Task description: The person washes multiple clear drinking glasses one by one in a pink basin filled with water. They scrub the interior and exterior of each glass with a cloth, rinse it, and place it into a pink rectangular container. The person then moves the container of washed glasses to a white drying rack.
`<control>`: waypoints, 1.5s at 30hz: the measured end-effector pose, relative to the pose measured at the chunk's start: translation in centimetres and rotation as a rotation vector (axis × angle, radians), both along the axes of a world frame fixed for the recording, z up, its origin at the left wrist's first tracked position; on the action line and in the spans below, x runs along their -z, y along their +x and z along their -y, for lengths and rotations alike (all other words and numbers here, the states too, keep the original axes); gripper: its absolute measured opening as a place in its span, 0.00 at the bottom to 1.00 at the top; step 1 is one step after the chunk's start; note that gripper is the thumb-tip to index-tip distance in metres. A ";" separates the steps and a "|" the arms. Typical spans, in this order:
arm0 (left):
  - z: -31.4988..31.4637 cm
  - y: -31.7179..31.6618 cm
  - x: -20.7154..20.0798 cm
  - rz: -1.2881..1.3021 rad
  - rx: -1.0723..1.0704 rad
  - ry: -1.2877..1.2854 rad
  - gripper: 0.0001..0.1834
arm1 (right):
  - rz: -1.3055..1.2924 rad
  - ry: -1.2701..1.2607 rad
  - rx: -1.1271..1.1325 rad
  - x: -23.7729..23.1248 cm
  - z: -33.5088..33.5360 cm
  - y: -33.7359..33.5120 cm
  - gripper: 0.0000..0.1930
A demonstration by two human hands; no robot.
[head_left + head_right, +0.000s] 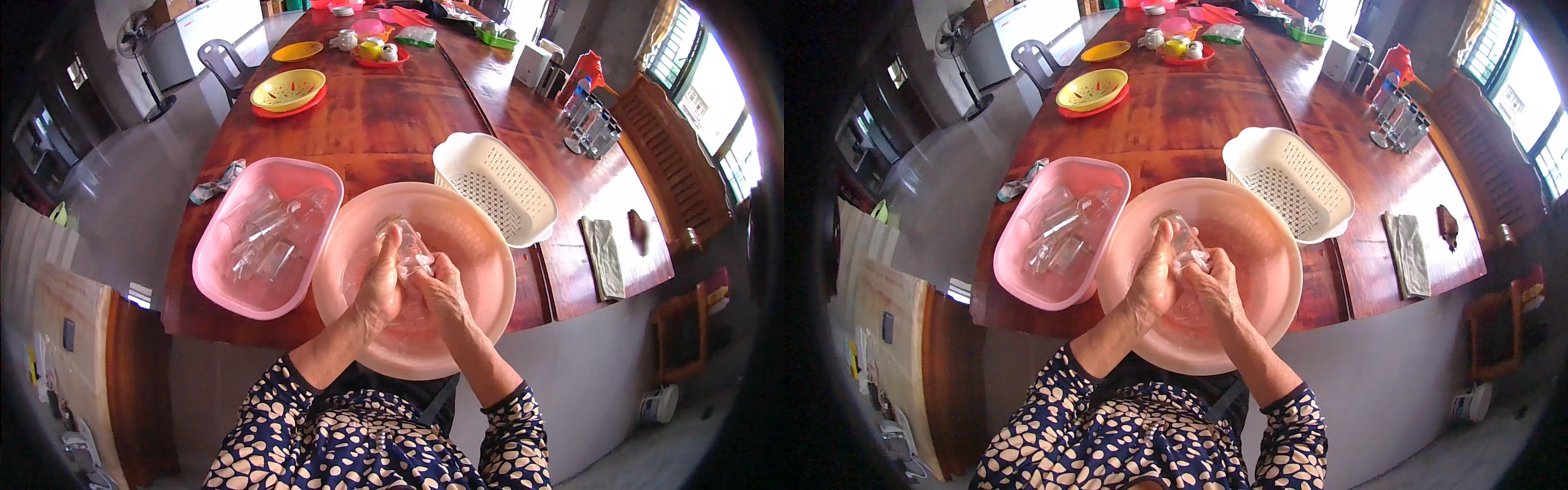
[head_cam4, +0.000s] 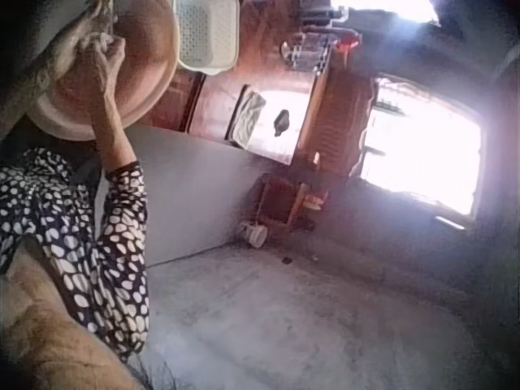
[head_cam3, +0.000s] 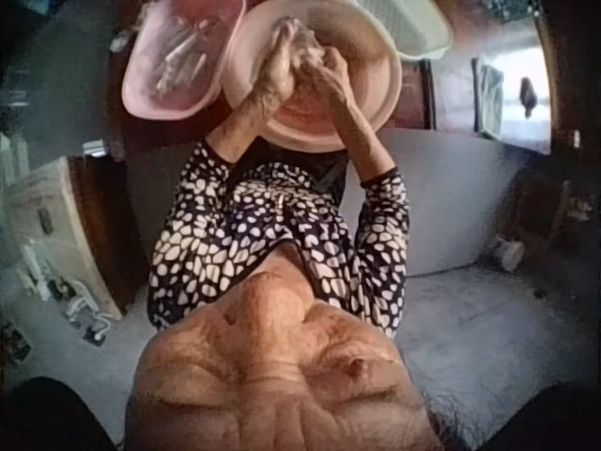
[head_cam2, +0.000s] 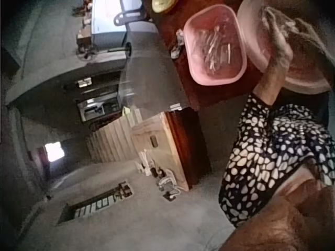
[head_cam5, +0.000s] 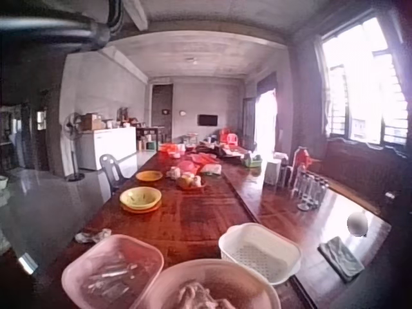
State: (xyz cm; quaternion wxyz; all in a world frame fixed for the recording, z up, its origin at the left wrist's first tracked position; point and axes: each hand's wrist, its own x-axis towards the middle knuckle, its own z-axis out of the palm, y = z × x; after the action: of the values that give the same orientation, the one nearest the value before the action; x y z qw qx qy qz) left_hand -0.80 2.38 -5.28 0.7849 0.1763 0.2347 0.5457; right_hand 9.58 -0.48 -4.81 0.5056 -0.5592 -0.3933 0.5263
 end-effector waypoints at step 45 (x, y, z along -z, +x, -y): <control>1.7 -1.0 -3.4 -0.036 0.159 0.034 0.17 | -0.046 0.225 0.082 -3.9 -0.4 0.1 0.11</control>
State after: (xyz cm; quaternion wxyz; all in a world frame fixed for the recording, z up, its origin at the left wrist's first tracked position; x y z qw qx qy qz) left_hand -1.80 0.66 -1.88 0.8183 0.2177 0.2248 0.4822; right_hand 9.69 -0.04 -0.87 0.5952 -0.5022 -0.4151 0.4704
